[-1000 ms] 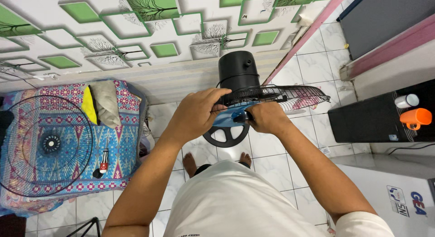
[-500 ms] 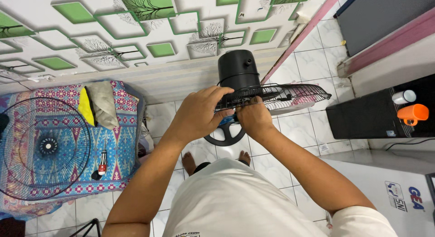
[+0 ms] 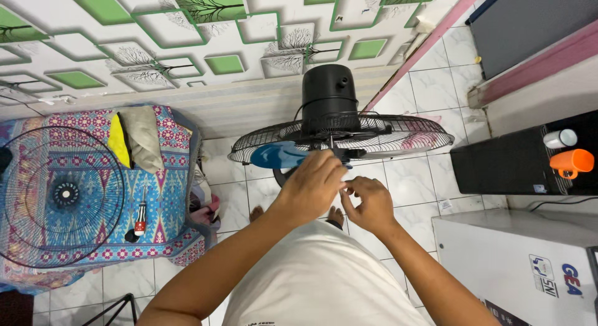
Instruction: The person wipes fan blades with a cloth, then attaches the blades to a standing fan motor and secures the front cage. The person handles white and blue fan blades, a yellow cloth, and the fan assembly.
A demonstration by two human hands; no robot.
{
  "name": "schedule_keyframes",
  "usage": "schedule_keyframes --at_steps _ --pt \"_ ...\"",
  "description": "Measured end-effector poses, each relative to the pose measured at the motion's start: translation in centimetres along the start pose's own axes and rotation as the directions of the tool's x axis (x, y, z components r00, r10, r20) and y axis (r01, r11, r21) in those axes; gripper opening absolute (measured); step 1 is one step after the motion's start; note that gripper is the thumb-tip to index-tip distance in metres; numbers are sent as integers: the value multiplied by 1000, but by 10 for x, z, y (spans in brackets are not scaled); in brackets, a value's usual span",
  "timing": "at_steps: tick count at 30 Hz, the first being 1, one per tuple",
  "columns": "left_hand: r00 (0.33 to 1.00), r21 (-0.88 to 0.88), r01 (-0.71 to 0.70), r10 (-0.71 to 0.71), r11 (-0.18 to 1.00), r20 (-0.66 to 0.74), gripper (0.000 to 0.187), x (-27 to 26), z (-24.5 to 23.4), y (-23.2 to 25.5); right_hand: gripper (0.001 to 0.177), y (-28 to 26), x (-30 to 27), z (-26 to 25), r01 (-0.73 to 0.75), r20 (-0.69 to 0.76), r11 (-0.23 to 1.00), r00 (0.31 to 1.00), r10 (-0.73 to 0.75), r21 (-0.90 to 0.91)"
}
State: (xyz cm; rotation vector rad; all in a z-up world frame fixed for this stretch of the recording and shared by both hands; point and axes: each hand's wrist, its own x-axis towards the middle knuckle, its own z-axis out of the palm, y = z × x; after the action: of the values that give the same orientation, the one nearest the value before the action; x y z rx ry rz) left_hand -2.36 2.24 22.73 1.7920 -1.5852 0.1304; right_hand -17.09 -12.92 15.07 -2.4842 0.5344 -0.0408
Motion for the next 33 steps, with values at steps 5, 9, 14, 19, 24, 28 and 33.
schedule_keyframes --at_steps 5,9,14,19,24,28,33 --pt "962 344 141 -210 928 173 45 11 35 -28 51 30 23 32 -12 -275 948 956 104 317" --pt "832 231 410 -465 882 301 43 9 50 -44 49 23 40 36 138 -251 800 968 16 584" --pt "851 -48 503 -484 863 201 48 -8 60 -69 44 12 54 9 193 -339 945 936 -97 263" --pt "824 -69 552 -531 831 198 45 -23 78 -77 35 6 66 -16 157 -116 975 983 -140 154" --pt "768 -71 613 -572 787 288 48 -22 84 -80 33 2 70 -26 214 -61 965 976 -207 150" --pt "709 -50 660 -600 749 370 48 -17 82 -81 33 7 70 -20 218 -87 948 975 -203 231" --pt "665 -12 678 -606 735 436 51 -13 83 -84 39 51 75 -7 245 12 861 960 -280 445"
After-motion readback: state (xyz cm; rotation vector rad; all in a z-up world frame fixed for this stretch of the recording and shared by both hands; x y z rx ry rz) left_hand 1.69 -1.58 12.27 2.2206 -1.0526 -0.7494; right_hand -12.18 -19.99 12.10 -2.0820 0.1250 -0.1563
